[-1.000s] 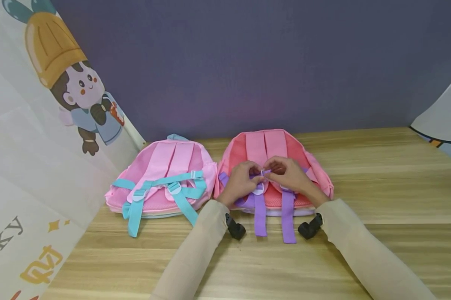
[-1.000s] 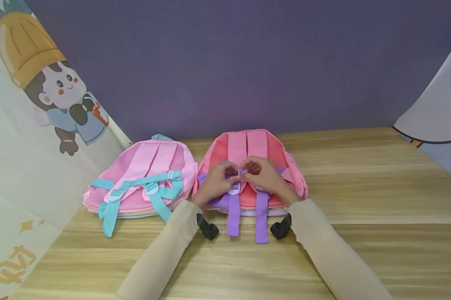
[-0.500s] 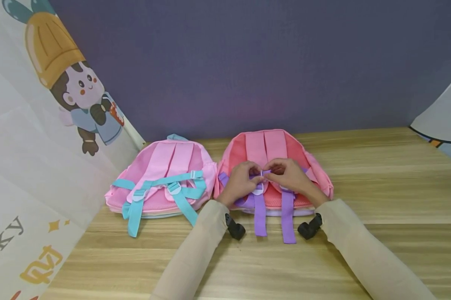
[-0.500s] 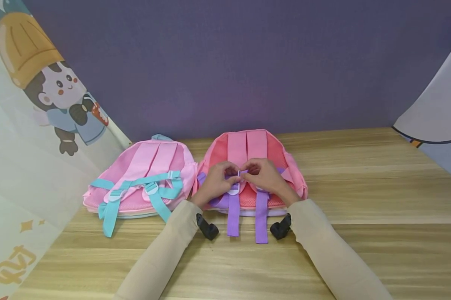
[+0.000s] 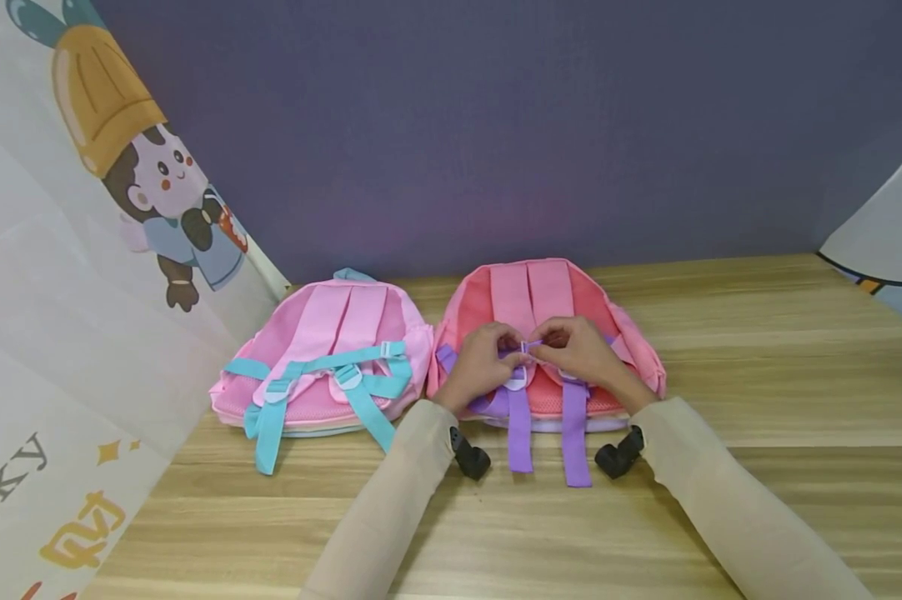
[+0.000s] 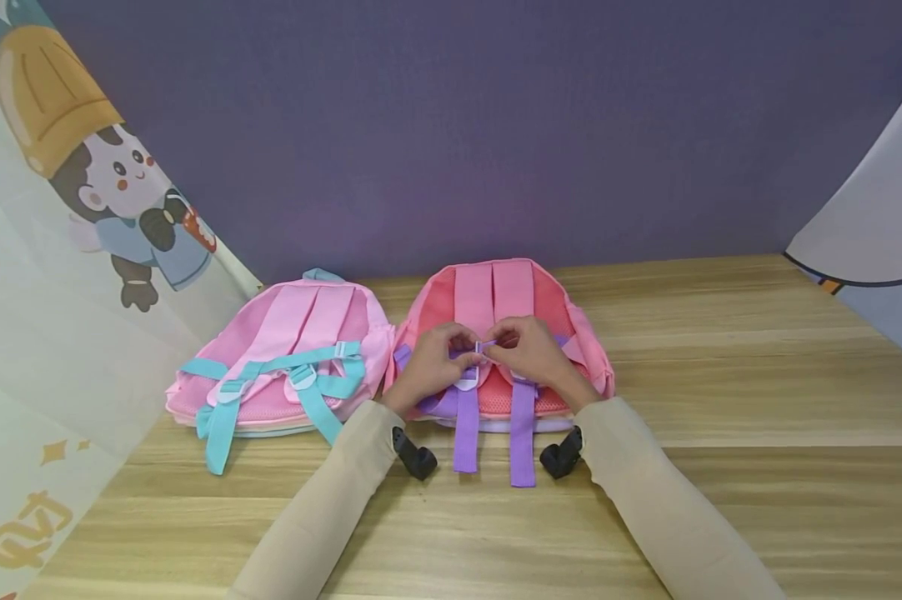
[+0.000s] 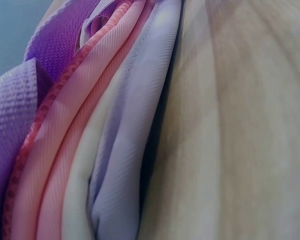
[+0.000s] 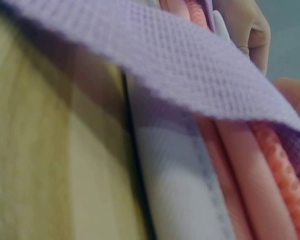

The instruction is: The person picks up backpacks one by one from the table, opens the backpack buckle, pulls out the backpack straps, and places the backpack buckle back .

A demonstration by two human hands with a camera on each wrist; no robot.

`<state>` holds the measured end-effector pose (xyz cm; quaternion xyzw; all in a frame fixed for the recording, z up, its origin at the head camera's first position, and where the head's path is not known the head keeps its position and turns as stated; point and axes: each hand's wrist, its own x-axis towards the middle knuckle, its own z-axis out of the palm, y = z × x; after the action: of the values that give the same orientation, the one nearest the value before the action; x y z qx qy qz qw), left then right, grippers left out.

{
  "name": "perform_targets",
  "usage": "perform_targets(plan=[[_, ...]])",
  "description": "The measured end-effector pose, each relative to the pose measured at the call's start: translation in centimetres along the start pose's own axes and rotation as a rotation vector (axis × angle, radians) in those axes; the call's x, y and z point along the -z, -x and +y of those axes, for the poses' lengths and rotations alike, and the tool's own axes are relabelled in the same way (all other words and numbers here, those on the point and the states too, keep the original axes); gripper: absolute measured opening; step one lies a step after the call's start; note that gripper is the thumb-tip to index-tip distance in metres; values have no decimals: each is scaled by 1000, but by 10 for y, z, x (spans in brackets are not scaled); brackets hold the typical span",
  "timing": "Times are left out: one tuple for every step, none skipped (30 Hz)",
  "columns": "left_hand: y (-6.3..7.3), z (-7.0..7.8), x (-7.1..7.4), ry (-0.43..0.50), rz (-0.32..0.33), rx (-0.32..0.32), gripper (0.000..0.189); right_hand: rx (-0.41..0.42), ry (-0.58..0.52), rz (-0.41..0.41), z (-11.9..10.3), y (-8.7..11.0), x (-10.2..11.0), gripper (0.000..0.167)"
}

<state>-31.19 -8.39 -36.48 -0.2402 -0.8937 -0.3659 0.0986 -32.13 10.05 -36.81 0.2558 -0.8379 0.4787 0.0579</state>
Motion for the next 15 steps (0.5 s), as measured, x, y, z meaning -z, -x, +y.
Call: perform_targets(plan=[[0, 0, 0, 2, 1, 0, 16, 6, -2, 3, 0, 0, 0, 10], [0, 0, 0, 2, 3, -1, 16, 12, -4, 4, 0, 0, 0, 8], [0, 1, 0, 4, 2, 0, 16, 16, -7, 6, 0, 0, 0, 7], [0, 1, 0, 4, 3, -1, 16, 21, -9, 7, 0, 0, 0, 6], [0, 1, 0, 3, 2, 0, 16, 23, -12, 8, 0, 0, 0, 5], [1, 1, 0, 2, 2, 0, 16, 24, -13, 11, 0, 0, -1, 5], [1, 1, 0, 2, 3, 1, 16, 26, -13, 13, 0, 0, -1, 4], [1, 0, 0, 2, 2, 2, 16, 27, -13, 15, 0, 0, -1, 4], [1, 0, 0, 2, 1, 3, 16, 27, -12, 16, 0, 0, -1, 3], [1, 0, 0, 2, 1, 4, 16, 27, -11, 18, 0, 0, -1, 3], [1, 0, 0, 4, 1, 5, 16, 25, -11, 19, 0, 0, -1, 3], [1, 0, 0, 7, 1, 7, 16, 24, -11, 20, -1, 0, -1, 3], [1, 1, 0, 10, 0, 9, 17, 23, -12, 20, -1, 0, -1, 3], [1, 1, 0, 11, 0, 10, 17, 20, -13, 20, -1, 0, -1, 3], [1, 1, 0, 11, 0, 10, 17, 18, -15, 19, -1, 0, -1, 3]])
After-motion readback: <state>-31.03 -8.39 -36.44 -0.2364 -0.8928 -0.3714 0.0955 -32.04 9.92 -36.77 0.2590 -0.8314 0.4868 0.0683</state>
